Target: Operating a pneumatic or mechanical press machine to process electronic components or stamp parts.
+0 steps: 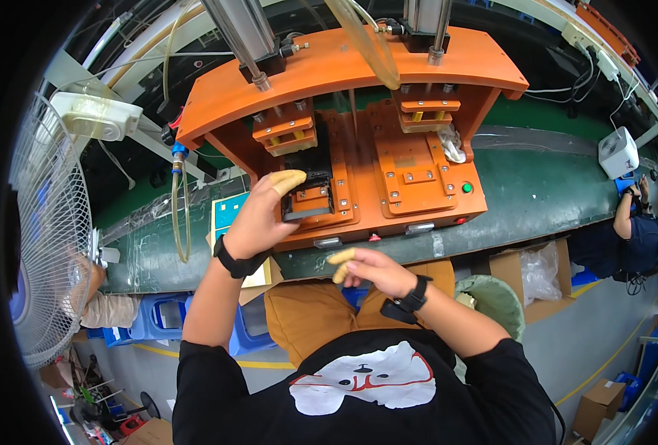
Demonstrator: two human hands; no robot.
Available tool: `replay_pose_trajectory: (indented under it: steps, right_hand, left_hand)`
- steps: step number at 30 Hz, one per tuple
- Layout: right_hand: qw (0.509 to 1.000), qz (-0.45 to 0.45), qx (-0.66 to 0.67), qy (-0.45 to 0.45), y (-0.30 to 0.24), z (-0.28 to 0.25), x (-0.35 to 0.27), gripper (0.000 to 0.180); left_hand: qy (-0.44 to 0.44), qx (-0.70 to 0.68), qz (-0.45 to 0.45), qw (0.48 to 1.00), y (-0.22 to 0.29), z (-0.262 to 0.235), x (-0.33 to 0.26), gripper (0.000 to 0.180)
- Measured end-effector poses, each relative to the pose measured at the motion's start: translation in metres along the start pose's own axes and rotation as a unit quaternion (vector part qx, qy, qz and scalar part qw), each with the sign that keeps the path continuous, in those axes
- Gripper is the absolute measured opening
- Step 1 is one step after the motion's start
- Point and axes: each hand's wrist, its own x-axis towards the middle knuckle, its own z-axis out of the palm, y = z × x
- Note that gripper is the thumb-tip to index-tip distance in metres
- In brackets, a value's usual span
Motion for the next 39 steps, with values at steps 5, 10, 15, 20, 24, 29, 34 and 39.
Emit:
replay_pose_trajectory:
  steps: [5,10,15,20,24,29,34,39]
  right_hand:
    - [0.997,0.024,0.007,0.072,0.021,-0.018,-0.044,0.039]
    - [0.995,0.033,-0.001,0.093,0.029,-0.023,-0.047,0.039]
    - [0.996,0.043,-0.027,0.067,0.026,-0.015,-0.035,0.036]
    - [0.995,0.057,-0.039,0.070,0.020,-0.018,-0.033,0.036]
    - [0.994,0.086,-0.033,0.061,0.021,-0.013,-0.021,0.035]
    - [0.997,0.059,-0.052,0.019,0.027,0.010,0.003,0.035]
    - [0.988,0.059,-0.141,-0.037,0.024,0.036,0.038,0.037]
    - [0.968,0.007,-0.232,-0.094,0.023,0.076,0.089,0.045]
  left_hand:
    - [-0.068,0.032,-0.008,0.997,-0.001,-0.002,0.010,0.073]
    - [-0.074,0.004,-0.034,0.997,-0.002,0.001,0.003,0.079]
    - [0.114,-0.081,-0.048,0.989,-0.006,0.007,-0.049,0.084]
    - [0.201,0.074,-0.073,0.974,-0.011,0.033,-0.098,0.065]
    - [0.140,0.118,-0.115,0.976,-0.012,0.048,-0.114,0.052]
    - [0.298,0.061,-0.216,0.928,-0.034,0.037,-0.136,0.043]
    - [0.112,0.188,-0.302,0.928,-0.052,0.036,-0.163,0.057]
    - [0.144,0.153,-0.298,0.931,-0.059,0.040,-0.162,0.053]
